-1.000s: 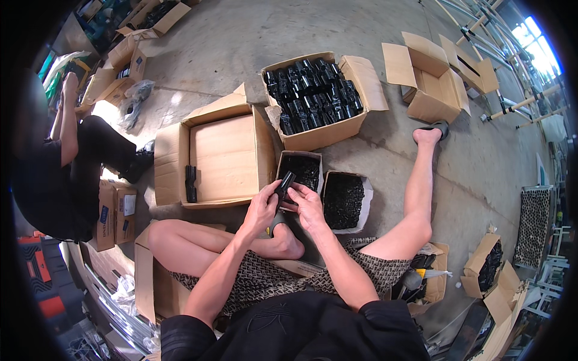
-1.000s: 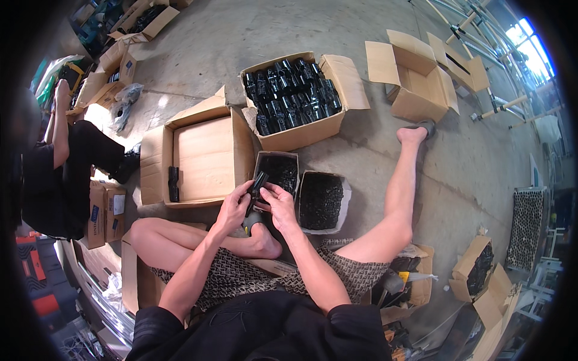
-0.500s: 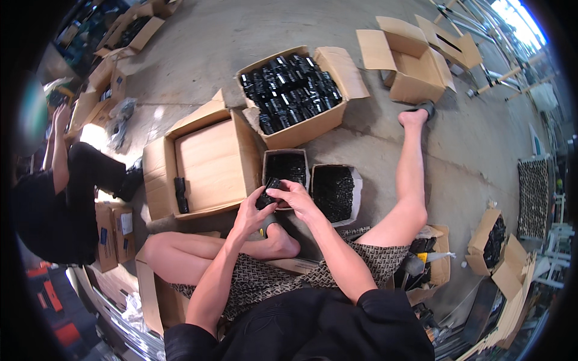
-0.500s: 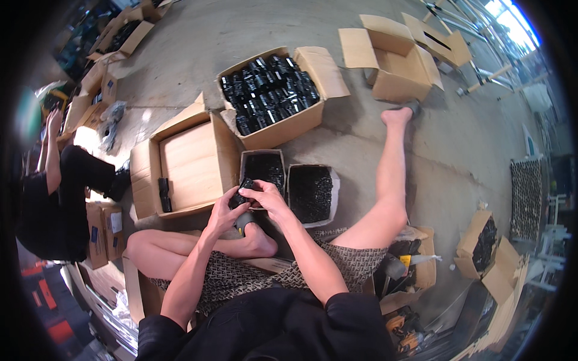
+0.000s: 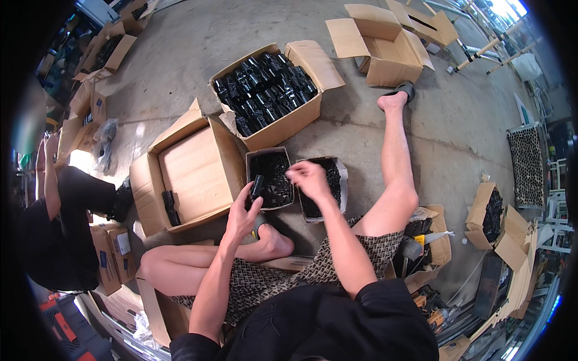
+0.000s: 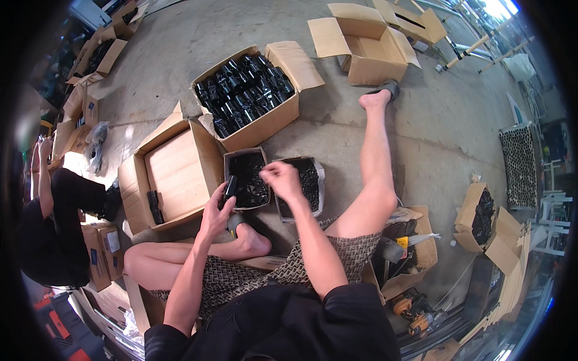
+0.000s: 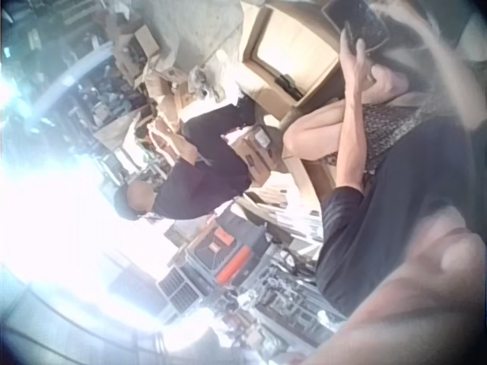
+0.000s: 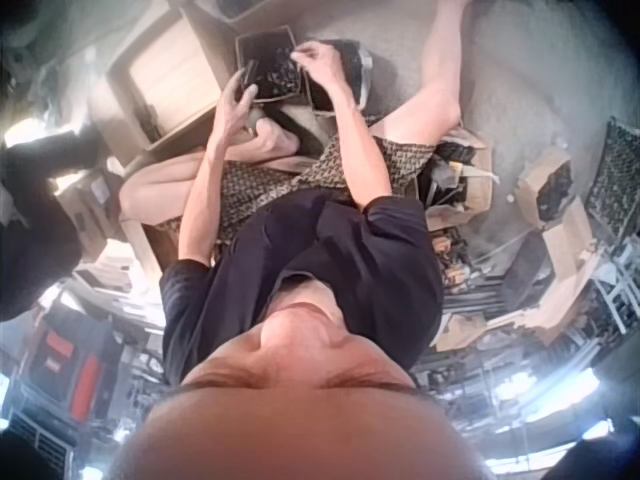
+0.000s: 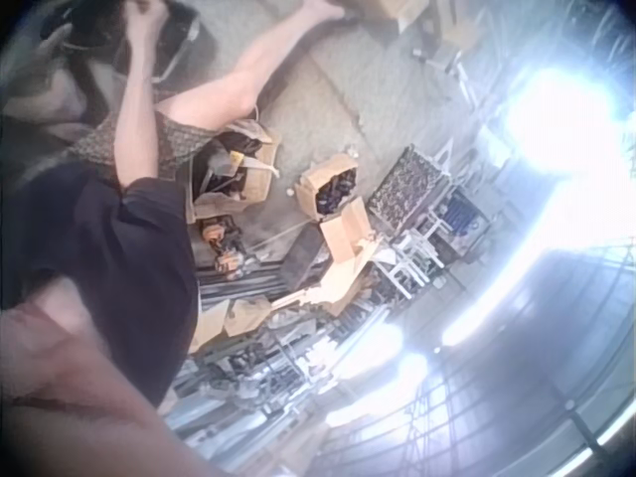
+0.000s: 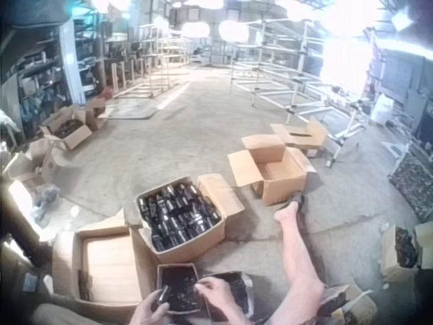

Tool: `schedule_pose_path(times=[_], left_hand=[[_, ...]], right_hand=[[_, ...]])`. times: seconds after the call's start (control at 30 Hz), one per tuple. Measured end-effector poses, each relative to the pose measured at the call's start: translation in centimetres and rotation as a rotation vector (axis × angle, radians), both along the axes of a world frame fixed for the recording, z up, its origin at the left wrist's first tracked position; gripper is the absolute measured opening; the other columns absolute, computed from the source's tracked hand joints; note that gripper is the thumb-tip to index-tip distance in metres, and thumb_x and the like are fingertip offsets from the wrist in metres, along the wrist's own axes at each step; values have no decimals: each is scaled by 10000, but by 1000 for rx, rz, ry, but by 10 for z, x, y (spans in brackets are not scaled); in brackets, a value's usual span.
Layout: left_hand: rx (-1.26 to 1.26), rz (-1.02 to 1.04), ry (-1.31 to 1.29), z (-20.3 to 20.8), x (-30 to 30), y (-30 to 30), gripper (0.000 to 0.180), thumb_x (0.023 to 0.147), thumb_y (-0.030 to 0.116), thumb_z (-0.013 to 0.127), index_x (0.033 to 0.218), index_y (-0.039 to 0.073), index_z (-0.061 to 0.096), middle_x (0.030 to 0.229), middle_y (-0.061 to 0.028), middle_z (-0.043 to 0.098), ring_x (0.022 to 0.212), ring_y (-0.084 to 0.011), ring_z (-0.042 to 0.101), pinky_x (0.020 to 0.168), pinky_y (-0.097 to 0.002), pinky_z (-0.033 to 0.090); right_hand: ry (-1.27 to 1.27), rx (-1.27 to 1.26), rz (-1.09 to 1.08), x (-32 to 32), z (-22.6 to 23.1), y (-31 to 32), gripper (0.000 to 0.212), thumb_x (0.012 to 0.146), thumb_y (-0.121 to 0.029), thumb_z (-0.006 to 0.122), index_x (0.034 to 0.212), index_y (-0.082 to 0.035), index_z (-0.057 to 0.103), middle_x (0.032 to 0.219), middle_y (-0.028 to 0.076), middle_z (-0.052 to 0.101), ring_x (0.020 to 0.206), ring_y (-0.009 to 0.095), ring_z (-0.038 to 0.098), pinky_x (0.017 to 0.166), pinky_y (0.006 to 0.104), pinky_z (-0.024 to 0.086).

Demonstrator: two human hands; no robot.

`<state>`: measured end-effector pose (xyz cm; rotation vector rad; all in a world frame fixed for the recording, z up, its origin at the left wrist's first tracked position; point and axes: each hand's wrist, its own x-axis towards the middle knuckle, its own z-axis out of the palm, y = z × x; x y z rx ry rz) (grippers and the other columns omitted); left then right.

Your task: The person assembles small black plastic housings by manually inserting metal pins into them while sitting on the floor surrounded by boxes.

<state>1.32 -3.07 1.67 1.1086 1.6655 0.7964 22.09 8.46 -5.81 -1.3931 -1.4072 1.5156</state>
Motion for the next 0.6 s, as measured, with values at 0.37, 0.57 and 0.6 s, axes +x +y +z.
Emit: schedule_pose_path(times=[0.37, 0.57, 0.6], left_hand=[[-47, 5, -580, 3, -5, -1, 450, 987, 171, 598, 1384, 0, 477, 1071, -101, 655, 749, -115, 626, 604, -256, 524], [-54, -9, -589, 7, -1, -2, 352, 1039, 195, 451, 1323, -12, 478, 1072, -98, 638, 770, -139, 627, 623, -288, 537], [-62, 3, -594, 6, -3, -2, 351, 1040, 198, 443, 1321, -9, 480, 1068, -100, 637, 769, -140, 626, 620, -287, 536]], right_hand=[[-1053, 331, 13, 57, -114, -4, 137, 754, -99, 719, 886, -61, 714, 837, 174, 707, 855, 372, 696, 772, 469, 559], [-986, 207, 112, 69, -89, 0, 131, 770, -132, 744, 881, -63, 743, 870, 200, 711, 846, 367, 704, 754, 459, 563], [-895, 214, 78, 64, -75, 0, 137, 782, -131, 746, 896, -54, 742, 863, 189, 719, 828, 343, 712, 746, 435, 564]])
